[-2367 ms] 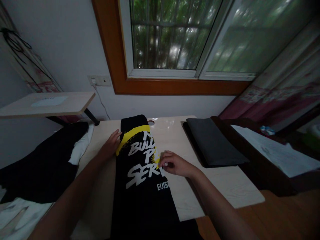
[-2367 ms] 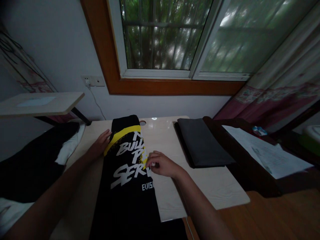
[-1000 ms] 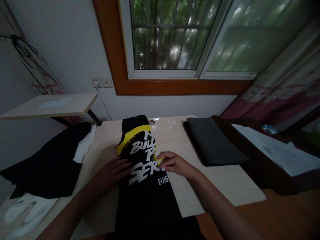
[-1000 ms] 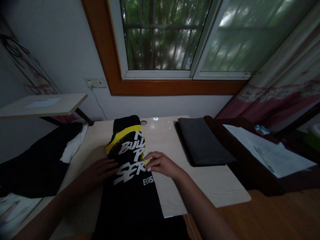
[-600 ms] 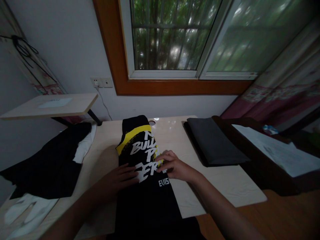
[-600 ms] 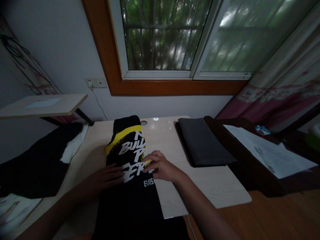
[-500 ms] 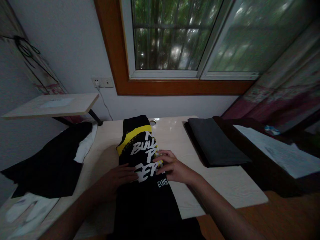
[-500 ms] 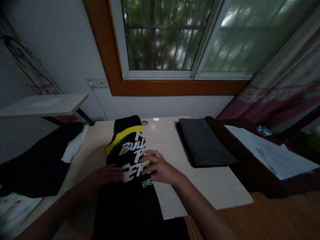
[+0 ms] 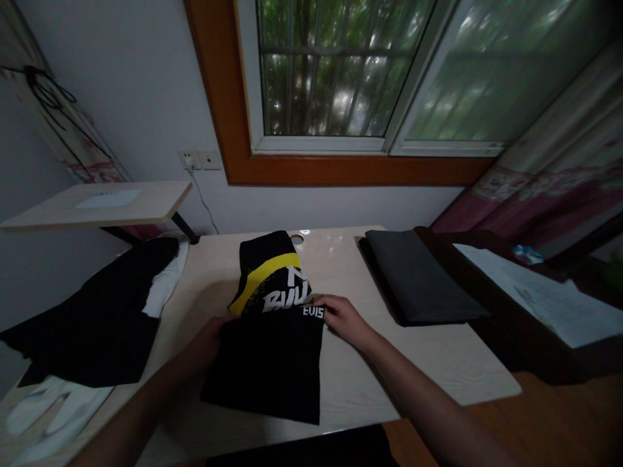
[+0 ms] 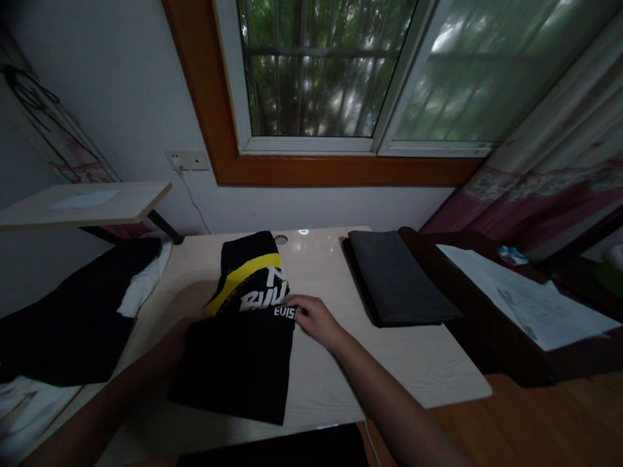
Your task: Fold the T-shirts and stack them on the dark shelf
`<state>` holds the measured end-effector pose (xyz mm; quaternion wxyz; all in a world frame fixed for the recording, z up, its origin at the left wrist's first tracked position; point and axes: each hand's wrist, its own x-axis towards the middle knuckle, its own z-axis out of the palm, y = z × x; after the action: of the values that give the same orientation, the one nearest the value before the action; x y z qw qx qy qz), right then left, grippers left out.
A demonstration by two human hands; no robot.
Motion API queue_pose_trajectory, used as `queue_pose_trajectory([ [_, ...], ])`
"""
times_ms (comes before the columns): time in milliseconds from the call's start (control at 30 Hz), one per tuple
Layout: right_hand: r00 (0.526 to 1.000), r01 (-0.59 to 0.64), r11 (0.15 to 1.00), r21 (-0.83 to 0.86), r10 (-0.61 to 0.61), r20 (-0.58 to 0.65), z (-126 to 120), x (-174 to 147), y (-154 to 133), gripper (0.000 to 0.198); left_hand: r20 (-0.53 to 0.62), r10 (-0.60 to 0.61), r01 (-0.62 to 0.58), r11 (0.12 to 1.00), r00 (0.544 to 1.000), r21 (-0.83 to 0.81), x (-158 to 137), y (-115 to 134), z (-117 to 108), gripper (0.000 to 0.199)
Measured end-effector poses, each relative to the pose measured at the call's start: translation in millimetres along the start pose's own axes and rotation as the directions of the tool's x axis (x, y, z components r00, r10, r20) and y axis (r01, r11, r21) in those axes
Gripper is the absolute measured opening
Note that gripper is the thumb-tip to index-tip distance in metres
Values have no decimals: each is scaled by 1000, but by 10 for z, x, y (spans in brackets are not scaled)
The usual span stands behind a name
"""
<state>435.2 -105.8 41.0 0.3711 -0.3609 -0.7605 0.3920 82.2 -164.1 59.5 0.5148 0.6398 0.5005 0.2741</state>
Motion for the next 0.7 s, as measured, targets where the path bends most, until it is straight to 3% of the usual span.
queue_pose_trajectory([
  [167, 983, 178, 981, -78, -174, 55, 0, -28, -31, 51, -104, 247, -213, 941, 963, 261, 54, -65, -33, 55],
  [233, 963, 264, 957, -124, -253, 92, -12, -41, -101, 56, -69, 374, -324, 870, 925, 371, 33, -105, -51, 56],
  [367, 900, 416, 884, -213, -366, 238, -39, -56, -229, 48, 128, 514, -505, 709, 848, 493, -36, -115, -90, 47],
  [500, 866, 442, 890, -116, -389, 314, -33, -25, -276, 31, 217, 575, -606, 670, 789, 429, -55, -54, -90, 41],
  [533, 871, 419, 905, -69, -380, 312, -27, -9, -281, 29, 209, 563, -596, 699, 800, 395, -51, -39, -82, 40],
  [600, 900, 339, 941, 23, -331, 283, -15, 38, -280, 27, 140, 479, -498, 810, 866, 310, -29, -4, -62, 36],
  [667, 953, 198, 976, 91, -213, 215, 4, 116, -253, 25, -22, 315, -305, 931, 949, 203, 21, 50, -45, 32],
  [700, 980, 104, 987, 121, -122, 156, 17, 170, -225, 23, -145, 225, -206, 969, 963, 135, 60, 87, -42, 31],
])
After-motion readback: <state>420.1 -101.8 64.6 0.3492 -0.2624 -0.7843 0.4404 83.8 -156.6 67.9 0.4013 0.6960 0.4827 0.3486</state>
